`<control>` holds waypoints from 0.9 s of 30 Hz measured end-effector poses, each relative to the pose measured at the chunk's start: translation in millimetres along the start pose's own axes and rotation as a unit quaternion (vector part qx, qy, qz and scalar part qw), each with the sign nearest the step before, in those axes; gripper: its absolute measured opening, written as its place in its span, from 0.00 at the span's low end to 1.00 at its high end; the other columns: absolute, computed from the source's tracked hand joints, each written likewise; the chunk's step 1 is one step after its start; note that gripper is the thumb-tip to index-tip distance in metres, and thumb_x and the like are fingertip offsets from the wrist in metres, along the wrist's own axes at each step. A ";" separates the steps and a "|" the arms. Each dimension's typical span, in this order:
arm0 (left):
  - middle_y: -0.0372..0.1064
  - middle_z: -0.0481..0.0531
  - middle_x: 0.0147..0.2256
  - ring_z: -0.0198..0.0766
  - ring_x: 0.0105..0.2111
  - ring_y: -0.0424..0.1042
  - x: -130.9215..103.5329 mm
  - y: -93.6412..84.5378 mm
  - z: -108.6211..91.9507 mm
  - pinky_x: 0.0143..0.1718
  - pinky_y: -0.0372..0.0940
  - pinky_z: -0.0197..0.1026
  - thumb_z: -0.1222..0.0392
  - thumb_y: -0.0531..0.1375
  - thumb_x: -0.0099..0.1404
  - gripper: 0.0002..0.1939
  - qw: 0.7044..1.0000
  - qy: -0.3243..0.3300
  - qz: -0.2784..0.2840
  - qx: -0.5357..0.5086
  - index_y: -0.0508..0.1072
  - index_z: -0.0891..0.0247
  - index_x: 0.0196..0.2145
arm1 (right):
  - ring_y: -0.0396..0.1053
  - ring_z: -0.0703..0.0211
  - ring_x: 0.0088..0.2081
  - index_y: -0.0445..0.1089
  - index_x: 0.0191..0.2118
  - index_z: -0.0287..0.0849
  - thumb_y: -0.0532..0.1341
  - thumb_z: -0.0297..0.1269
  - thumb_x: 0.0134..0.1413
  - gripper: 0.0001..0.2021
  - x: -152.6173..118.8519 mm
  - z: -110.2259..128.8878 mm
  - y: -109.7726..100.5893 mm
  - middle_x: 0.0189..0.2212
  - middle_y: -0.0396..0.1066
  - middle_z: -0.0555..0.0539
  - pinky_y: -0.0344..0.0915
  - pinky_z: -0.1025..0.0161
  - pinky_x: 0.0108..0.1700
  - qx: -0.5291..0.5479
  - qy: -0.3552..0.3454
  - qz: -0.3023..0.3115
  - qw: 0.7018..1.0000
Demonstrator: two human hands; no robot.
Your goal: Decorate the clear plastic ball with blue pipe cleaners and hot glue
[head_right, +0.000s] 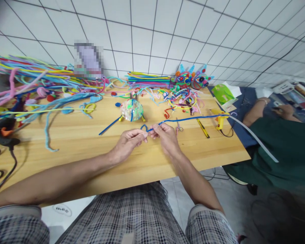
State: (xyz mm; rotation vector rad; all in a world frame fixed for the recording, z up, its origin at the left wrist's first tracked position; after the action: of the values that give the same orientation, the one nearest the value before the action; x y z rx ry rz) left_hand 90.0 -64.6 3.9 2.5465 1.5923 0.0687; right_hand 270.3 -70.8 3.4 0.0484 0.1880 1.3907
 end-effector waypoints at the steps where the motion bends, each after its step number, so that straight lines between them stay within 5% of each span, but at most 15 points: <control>1: 0.72 0.48 0.27 0.33 0.27 0.59 0.0 -0.6 -0.2 0.31 0.56 0.38 0.40 0.69 0.68 0.21 1.000 0.005 0.001 -0.001 0.81 0.62 0.30 | 0.73 0.61 0.25 0.80 0.30 0.44 0.82 0.69 0.39 0.31 1.1 0.6 0.2 0.25 0.80 0.48 0.70 0.62 0.30 -0.002 0.001 0.015 1.000; 6: 0.71 0.47 0.24 0.34 0.27 0.63 2.6 -6.7 -1.8 0.33 0.62 0.38 0.41 0.70 0.69 0.21 1.000 0.015 0.017 -0.007 0.81 0.61 0.29 | 0.75 0.61 0.28 0.83 0.35 0.45 0.85 0.62 0.41 0.27 6.5 8.4 -0.1 0.27 0.81 0.50 0.73 0.61 0.34 -0.047 -0.020 0.093 0.994; 18: 0.78 0.48 0.28 0.32 0.26 0.63 9.0 -19.4 -12.7 0.31 0.63 0.38 0.38 0.73 0.67 0.22 0.999 0.034 0.009 -0.025 0.84 0.60 0.29 | 0.75 0.61 0.30 0.82 0.31 0.47 0.86 0.61 0.41 0.25 18.3 27.7 24.2 0.27 0.80 0.52 0.73 0.62 0.36 -0.012 -0.004 0.122 0.992; 27: 0.81 0.51 0.29 0.35 0.29 0.74 20.7 -37.4 -21.8 0.36 0.70 0.39 0.42 0.75 0.66 0.20 0.996 0.066 -0.041 -0.043 0.83 0.61 0.29 | 0.69 0.61 0.29 0.79 0.30 0.47 0.85 0.61 0.43 0.25 42.0 37.7 48.5 0.26 0.75 0.53 0.69 0.62 0.35 -0.014 -0.004 0.136 0.991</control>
State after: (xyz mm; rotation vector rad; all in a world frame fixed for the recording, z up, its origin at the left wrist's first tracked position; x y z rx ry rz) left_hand 63.4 -27.9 19.5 2.4560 1.6985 0.2965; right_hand 236.1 -18.0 43.2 0.0582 0.1597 1.6644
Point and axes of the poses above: each hand's wrist, its own x-axis towards the middle knuckle, its own y-axis out of the palm, z = x × y, the point moved 3 cm from there along x, towards the middle knuckle
